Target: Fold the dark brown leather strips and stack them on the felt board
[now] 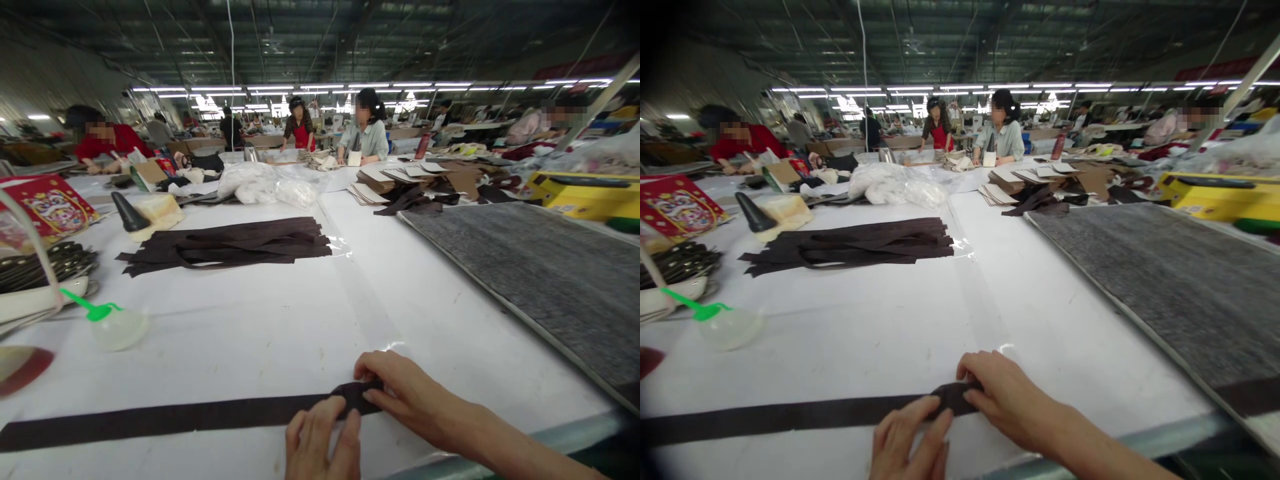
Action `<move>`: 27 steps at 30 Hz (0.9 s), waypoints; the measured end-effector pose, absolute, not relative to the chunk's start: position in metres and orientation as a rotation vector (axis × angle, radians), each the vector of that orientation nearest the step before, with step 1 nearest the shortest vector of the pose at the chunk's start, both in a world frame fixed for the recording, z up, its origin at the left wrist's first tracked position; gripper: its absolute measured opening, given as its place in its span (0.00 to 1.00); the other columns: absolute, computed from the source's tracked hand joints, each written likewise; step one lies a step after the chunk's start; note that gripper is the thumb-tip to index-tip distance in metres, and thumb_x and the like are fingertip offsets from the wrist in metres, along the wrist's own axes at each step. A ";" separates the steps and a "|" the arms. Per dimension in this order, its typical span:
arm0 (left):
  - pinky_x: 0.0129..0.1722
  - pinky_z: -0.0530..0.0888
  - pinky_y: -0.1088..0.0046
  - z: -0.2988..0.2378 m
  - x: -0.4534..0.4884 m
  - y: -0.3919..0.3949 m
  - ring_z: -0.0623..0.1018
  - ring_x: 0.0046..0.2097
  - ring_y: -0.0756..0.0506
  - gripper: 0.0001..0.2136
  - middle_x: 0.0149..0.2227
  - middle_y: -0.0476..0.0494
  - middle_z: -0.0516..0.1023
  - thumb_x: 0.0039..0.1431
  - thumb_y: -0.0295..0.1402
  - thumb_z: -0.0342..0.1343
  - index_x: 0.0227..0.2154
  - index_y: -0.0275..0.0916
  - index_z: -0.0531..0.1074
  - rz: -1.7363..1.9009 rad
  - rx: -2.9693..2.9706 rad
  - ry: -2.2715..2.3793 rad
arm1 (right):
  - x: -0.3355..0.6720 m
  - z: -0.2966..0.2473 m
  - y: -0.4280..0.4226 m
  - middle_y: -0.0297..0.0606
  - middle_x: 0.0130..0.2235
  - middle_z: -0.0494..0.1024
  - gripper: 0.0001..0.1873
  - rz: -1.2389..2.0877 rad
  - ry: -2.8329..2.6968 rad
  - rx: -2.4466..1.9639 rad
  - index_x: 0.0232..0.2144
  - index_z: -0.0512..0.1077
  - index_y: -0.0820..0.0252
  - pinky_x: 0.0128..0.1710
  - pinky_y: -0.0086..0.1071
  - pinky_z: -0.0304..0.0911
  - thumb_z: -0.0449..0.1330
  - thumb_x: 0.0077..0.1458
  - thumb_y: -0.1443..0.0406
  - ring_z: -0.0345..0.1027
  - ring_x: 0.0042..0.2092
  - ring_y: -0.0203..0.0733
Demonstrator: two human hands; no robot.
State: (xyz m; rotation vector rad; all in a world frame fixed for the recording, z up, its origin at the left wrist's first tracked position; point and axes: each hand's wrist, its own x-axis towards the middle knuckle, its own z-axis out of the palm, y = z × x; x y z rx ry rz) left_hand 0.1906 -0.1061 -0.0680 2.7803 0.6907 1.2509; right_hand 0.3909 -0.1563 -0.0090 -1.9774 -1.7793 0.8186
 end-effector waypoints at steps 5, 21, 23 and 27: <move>0.40 0.77 0.71 -0.057 0.174 -0.072 0.76 0.40 0.46 0.14 0.38 0.39 0.75 0.63 0.23 0.44 0.49 0.34 0.68 0.941 2.643 0.496 | 0.393 -0.006 -0.159 0.33 0.38 0.71 0.09 0.714 -1.845 -1.927 0.36 0.68 0.57 0.39 0.32 0.57 0.55 0.53 0.74 0.63 0.39 0.40; 0.38 0.76 0.70 -0.072 0.170 -0.057 0.72 0.35 0.45 0.16 0.34 0.41 0.74 0.63 0.20 0.44 0.52 0.30 0.65 0.885 2.883 0.245 | 0.410 -0.011 -0.172 0.38 0.41 0.71 0.11 0.630 -1.823 -1.635 0.46 0.69 0.57 0.45 0.33 0.59 0.50 0.67 0.62 0.64 0.43 0.40; 0.38 0.76 0.70 -0.073 0.170 -0.057 0.72 0.35 0.45 0.16 0.34 0.41 0.74 0.62 0.20 0.44 0.52 0.29 0.65 0.894 2.892 0.212 | 0.408 -0.011 -0.171 0.39 0.41 0.71 0.10 0.617 -1.845 -1.655 0.46 0.69 0.58 0.45 0.34 0.59 0.53 0.64 0.63 0.64 0.43 0.41; 0.38 0.76 0.71 -0.073 0.168 -0.054 0.72 0.35 0.45 0.17 0.34 0.41 0.74 0.61 0.19 0.46 0.53 0.27 0.64 0.865 2.904 0.148 | 0.406 -0.018 -0.169 0.39 0.40 0.71 0.08 0.583 -1.895 -1.652 0.43 0.69 0.59 0.43 0.33 0.58 0.51 0.63 0.69 0.63 0.42 0.41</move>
